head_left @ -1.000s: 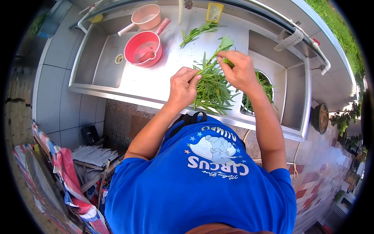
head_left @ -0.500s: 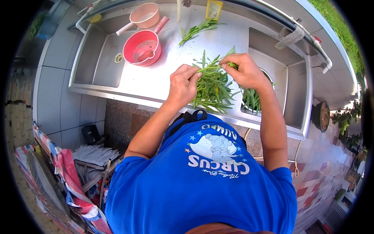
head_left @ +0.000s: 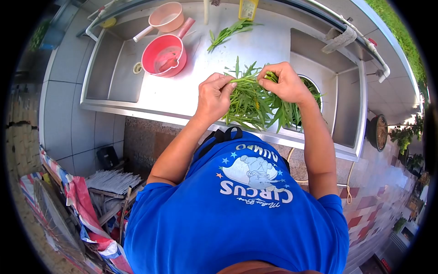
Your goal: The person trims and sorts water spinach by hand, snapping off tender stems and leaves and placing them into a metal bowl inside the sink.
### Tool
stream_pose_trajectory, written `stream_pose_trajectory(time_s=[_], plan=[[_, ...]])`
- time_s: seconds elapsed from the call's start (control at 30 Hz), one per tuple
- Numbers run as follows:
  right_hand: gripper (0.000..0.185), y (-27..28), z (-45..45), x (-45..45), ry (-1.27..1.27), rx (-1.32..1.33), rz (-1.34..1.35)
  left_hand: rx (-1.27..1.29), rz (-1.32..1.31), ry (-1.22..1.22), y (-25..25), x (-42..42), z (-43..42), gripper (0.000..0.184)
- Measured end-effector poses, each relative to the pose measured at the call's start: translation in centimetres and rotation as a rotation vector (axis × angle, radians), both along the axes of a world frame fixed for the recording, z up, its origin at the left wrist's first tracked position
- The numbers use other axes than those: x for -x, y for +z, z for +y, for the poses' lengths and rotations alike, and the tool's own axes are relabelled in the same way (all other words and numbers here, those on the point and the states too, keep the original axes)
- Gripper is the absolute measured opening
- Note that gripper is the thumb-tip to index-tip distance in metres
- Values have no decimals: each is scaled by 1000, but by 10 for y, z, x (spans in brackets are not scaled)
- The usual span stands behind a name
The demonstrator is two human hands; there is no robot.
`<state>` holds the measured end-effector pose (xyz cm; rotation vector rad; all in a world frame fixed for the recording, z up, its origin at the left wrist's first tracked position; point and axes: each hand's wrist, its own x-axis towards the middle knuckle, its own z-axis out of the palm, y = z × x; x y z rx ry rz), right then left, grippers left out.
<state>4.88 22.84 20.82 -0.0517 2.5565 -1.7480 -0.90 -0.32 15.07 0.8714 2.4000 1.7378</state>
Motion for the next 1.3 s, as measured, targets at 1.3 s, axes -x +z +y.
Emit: stream_pose_trajectory(time_s=[1.3], plan=[[13,-12,-6,-53,-254,-707,364,-682,-1059,245,-24,21,-10,24]])
